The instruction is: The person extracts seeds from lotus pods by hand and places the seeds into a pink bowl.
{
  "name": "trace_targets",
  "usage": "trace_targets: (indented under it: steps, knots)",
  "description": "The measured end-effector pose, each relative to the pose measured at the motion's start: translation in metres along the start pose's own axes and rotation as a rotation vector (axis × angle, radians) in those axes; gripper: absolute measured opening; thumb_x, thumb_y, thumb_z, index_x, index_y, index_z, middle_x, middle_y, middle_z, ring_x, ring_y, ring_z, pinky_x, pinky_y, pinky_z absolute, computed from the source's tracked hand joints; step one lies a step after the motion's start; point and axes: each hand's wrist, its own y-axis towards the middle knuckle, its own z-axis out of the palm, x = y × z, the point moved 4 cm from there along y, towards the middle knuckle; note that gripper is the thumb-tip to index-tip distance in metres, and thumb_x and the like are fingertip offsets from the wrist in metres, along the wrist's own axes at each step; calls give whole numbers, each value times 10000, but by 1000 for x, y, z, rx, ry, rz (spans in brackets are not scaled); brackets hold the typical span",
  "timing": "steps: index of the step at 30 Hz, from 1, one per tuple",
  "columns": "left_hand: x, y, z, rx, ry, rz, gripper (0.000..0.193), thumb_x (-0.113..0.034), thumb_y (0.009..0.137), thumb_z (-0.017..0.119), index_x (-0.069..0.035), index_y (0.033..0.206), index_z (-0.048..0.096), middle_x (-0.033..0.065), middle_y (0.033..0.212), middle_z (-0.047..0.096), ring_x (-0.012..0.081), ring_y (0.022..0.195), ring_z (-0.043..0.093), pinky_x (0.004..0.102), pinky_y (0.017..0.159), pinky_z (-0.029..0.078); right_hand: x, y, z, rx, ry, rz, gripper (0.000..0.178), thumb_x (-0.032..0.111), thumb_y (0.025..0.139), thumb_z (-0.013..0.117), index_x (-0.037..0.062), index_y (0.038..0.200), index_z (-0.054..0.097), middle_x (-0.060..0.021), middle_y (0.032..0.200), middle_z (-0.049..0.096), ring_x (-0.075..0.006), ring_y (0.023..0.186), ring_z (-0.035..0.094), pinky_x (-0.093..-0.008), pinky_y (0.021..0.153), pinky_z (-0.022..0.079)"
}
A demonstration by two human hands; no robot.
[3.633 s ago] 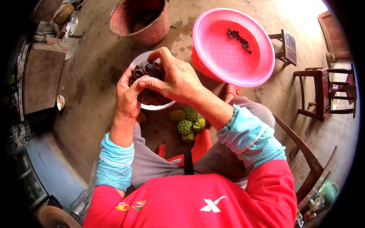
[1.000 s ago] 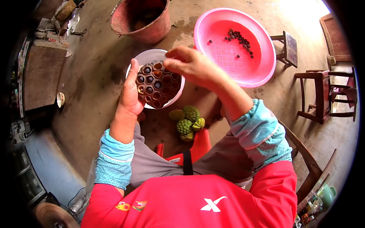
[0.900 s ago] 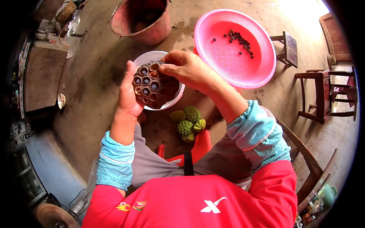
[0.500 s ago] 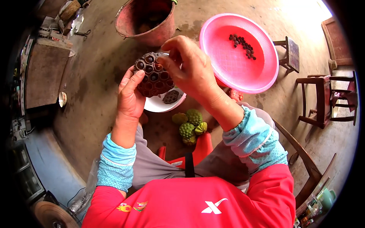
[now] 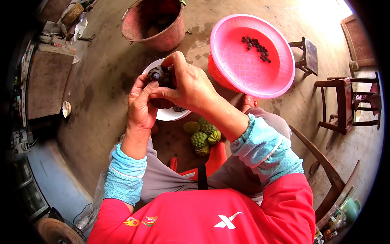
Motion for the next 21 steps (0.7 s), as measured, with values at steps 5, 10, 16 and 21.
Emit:
trace_targets:
  steps: [5, 10, 16, 21]
  knots:
    - [0, 0, -3, 112, -56, -33, 235, -50, 877, 655, -44, 1105, 601, 63, 1056, 661, 151, 987, 624, 297, 895, 502, -9, 1, -1, -17, 183, -41, 502, 279, 746, 816, 44, 1045, 489, -113, 758, 620, -237, 644, 631, -353, 604, 515]
    - [-1, 2, -1, 84, -156, -116, 237, -78, 880, 647, -51, 1111, 606, 60, 1069, 665, 164, 996, 624, 323, 928, 492, -6, 2, -1, 79, 540, 108, 323, 212, 852, 712, 39, 1043, 518, -48, 762, 600, -143, 618, 574, -290, 562, 499]
    - [-1, 7, -2, 39, -91, -132, 248, -79, 868, 653, -52, 1109, 601, 65, 1074, 661, 169, 986, 629, 326, 924, 499, -18, -1, -1, 98, 822, 465, 195, 220, 959, 555, 69, 1082, 539, -2, 732, 559, -55, 537, 481, -211, 443, 393]
    - [-1, 6, 0, 48, -102, -114, 229, -70, 872, 647, -52, 1095, 599, 65, 1067, 659, 167, 985, 630, 330, 921, 503, -20, 3, 4, 103, 600, 382, 176, 219, 955, 587, 86, 1030, 498, 6, 718, 544, -45, 532, 457, -209, 431, 349]
